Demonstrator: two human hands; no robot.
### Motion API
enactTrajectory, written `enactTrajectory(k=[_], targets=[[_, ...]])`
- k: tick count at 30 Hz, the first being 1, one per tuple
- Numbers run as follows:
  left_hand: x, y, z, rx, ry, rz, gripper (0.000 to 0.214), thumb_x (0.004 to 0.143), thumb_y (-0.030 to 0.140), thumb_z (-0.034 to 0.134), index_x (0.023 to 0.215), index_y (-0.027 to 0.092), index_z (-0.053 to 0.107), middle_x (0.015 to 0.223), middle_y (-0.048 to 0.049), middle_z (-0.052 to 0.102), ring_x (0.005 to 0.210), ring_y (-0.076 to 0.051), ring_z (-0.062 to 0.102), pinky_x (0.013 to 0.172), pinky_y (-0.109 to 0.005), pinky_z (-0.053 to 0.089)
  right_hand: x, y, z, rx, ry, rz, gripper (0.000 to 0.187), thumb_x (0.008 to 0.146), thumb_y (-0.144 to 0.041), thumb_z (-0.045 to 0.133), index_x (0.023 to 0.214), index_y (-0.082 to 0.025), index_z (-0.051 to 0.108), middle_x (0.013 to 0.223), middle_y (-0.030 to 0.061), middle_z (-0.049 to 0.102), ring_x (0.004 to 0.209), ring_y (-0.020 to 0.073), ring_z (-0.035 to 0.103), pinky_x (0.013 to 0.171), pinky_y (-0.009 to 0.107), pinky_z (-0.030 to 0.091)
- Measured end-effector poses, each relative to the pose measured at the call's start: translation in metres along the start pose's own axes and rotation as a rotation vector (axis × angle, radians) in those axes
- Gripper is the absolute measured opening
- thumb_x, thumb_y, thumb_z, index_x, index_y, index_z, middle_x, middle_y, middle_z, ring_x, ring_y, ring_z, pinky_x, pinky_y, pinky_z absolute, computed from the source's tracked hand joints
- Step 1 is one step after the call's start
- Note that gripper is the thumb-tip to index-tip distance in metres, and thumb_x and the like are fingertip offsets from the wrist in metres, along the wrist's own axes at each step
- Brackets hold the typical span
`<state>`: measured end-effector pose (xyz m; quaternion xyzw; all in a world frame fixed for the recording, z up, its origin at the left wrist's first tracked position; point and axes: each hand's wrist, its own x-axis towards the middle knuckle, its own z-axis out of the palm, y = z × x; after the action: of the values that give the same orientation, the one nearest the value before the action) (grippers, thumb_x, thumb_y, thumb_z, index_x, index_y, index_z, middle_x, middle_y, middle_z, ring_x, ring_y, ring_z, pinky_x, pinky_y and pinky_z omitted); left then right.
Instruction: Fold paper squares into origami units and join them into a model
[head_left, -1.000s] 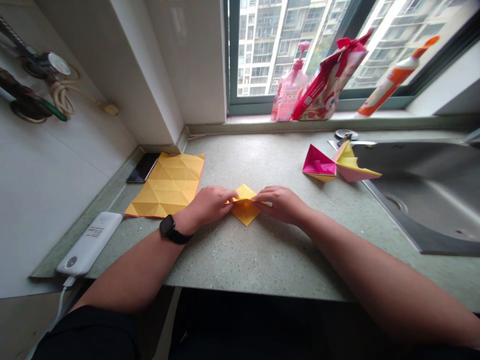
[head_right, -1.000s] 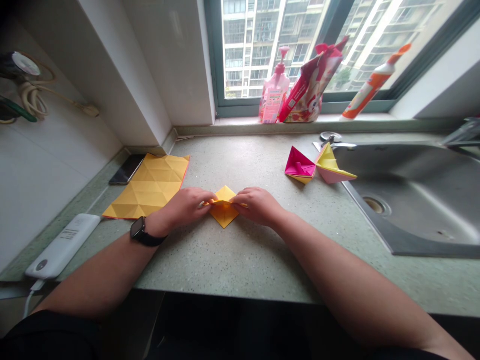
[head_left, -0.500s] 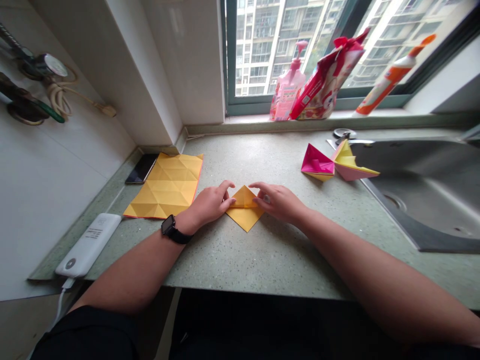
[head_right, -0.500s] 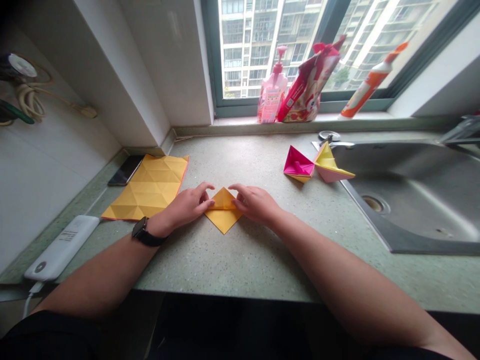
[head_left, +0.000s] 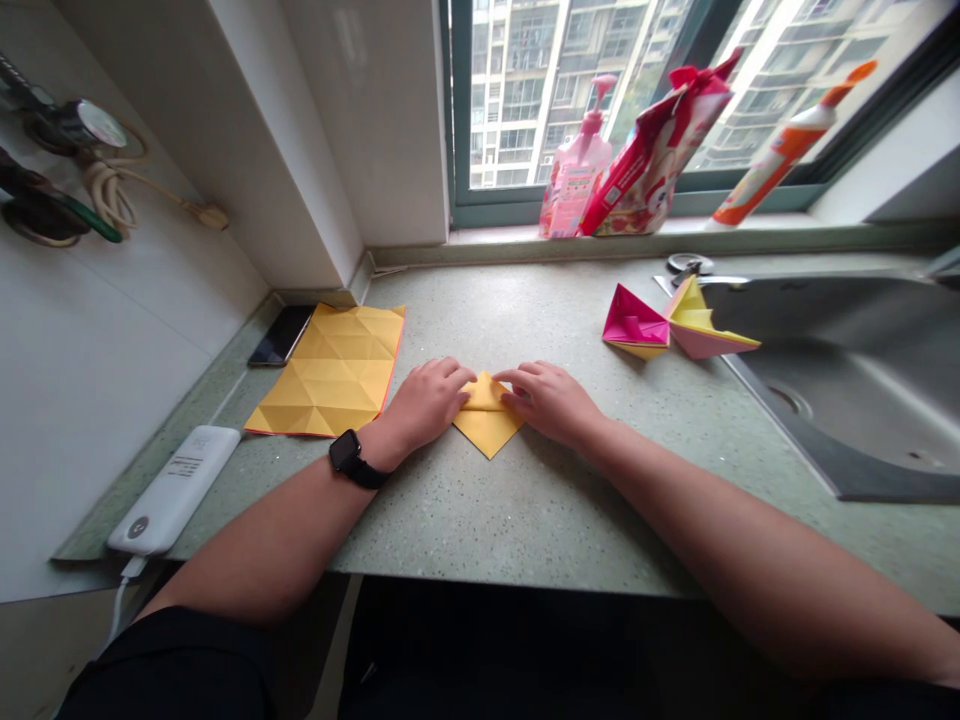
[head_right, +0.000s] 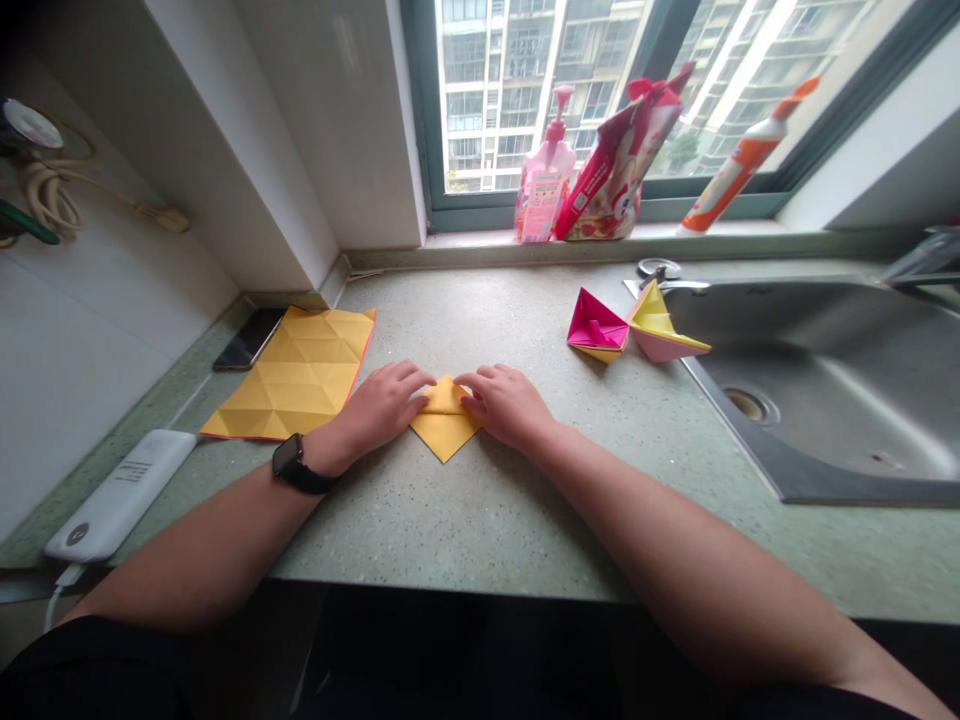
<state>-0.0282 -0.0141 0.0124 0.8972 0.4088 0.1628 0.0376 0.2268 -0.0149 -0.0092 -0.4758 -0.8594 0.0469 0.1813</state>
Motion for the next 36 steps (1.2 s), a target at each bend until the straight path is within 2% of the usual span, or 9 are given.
enactTrajectory(k=[3,5,10,16,22,29,36], targets=[[-0.001,0.003,0.001,-0.026,-0.012,0.144,0.016,0.108,0.018,0.065,0.114,0.024,0.079,0.124,-0.0067,0.077,0.113,-0.025,0.069,0.099,-0.04,0.054,0.0,0.0,0.001,-0.016,-0.007,-0.008,0.023,0.106,-0.025,0.062,0.115,-0.028,0.084,0.101,0.0073,0.079,0.093,0.0251,0.068,0.087,0.038,0.05],[-0.001,0.003,0.004,-0.053,-0.019,0.185,0.017,0.108,0.018,0.066,0.115,0.026,0.08,0.122,-0.0048,0.079,0.112,-0.024,0.07,0.099,-0.04,0.054,0.0,0.0,0.002,-0.014,-0.001,-0.013,0.024,0.107,-0.025,0.062,0.113,-0.029,0.085,0.101,0.0073,0.078,0.092,0.0243,0.068,0.087,0.038,0.048],[-0.001,0.0,0.008,-0.079,-0.015,0.183,0.021,0.107,0.015,0.067,0.117,0.026,0.082,0.118,-0.0038,0.082,0.11,-0.023,0.073,0.097,-0.039,0.055,0.001,0.003,0.003,-0.01,-0.001,-0.022,0.023,0.107,-0.027,0.063,0.106,-0.029,0.086,0.1,0.0077,0.077,0.091,0.0238,0.066,0.085,0.037,0.046],[0.0,-0.002,0.01,-0.102,-0.003,0.18,0.019,0.108,0.019,0.068,0.117,0.025,0.083,0.122,-0.0042,0.082,0.108,-0.024,0.073,0.095,-0.039,0.056,0.001,0.004,0.003,-0.008,-0.002,-0.027,0.026,0.108,-0.027,0.06,0.109,-0.029,0.086,0.1,0.0079,0.076,0.091,0.0237,0.065,0.084,0.037,0.045],[0.0,-0.003,0.014,-0.105,0.017,0.166,0.021,0.109,0.019,0.065,0.116,0.026,0.084,0.126,-0.0053,0.081,0.11,-0.024,0.072,0.098,-0.041,0.057,0.001,0.003,0.003,-0.014,0.007,-0.025,0.025,0.106,-0.027,0.062,0.112,-0.03,0.086,0.1,0.0078,0.073,0.088,0.0225,0.063,0.082,0.037,0.044],[0.001,-0.001,0.013,-0.1,0.014,0.173,0.021,0.109,0.017,0.064,0.119,0.022,0.081,0.127,-0.0081,0.079,0.113,-0.025,0.071,0.101,-0.042,0.059,0.004,0.005,0.008,-0.035,0.037,-0.034,0.029,0.109,-0.031,0.058,0.114,-0.031,0.087,0.097,0.0083,0.071,0.083,0.0217,0.058,0.077,0.036,0.038],[0.0,-0.004,0.016,-0.115,0.024,0.191,0.022,0.109,0.017,0.065,0.122,0.025,0.08,0.133,-0.0075,0.078,0.119,-0.026,0.071,0.106,-0.045,0.059,0.006,0.004,0.012,-0.048,0.036,-0.007,0.031,0.111,-0.036,0.058,0.118,-0.033,0.087,0.096,0.0085,0.07,0.081,0.0215,0.056,0.077,0.035,0.035]])
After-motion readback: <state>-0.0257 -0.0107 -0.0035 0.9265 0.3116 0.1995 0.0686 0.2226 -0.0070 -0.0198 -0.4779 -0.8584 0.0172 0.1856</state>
